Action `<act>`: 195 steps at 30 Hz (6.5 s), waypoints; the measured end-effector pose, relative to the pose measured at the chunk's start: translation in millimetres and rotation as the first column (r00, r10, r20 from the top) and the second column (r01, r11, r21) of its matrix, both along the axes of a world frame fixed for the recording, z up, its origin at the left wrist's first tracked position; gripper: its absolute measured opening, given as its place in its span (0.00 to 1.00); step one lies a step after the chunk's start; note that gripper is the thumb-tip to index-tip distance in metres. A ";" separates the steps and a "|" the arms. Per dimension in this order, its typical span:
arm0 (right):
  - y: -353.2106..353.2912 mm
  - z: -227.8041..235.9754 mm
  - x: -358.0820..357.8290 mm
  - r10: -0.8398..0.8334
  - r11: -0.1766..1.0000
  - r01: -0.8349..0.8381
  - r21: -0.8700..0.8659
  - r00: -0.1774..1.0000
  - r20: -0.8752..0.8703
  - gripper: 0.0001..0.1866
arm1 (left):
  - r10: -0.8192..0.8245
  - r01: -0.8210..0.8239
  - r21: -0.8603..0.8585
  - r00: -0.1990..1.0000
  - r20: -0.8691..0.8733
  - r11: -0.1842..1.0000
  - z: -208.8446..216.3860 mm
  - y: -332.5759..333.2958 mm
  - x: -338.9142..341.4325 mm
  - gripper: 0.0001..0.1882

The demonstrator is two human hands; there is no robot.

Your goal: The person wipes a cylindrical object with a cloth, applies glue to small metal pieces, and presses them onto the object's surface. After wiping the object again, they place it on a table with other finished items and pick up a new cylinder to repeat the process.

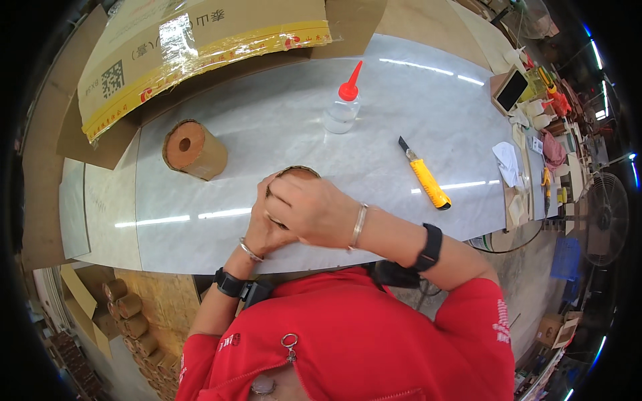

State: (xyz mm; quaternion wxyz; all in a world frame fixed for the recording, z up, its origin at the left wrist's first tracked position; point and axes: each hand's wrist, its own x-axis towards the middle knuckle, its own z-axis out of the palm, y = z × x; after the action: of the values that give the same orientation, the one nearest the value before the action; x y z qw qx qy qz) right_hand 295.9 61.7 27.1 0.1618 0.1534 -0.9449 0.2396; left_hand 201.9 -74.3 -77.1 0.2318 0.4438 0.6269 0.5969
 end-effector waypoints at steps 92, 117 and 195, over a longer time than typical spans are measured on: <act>11.4 -1.4 37.6 -0.303 0.934 0.308 0.181 0.951 -0.057 0.08 | 0.090 -0.077 0.064 0.964 -0.249 0.995 -1.1 10.0 11.6 0.46; 22.1 26.2 54.6 -0.313 0.916 0.242 0.320 0.930 0.193 0.20 | 0.094 -0.080 0.081 0.980 -0.178 0.993 -0.7 8.7 12.8 0.47; 16.8 1.2 24.3 -0.363 0.898 0.367 0.240 0.930 -0.064 0.05 | 0.127 -0.097 0.116 0.948 -0.293 0.989 2.0 9.4 12.2 0.45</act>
State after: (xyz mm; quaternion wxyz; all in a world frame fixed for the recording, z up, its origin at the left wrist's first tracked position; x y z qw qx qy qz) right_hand 320.3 78.4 28.3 0.1917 -0.0053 -0.9779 0.0836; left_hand 214.1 -64.9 -75.1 0.0776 0.5037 0.6483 0.5656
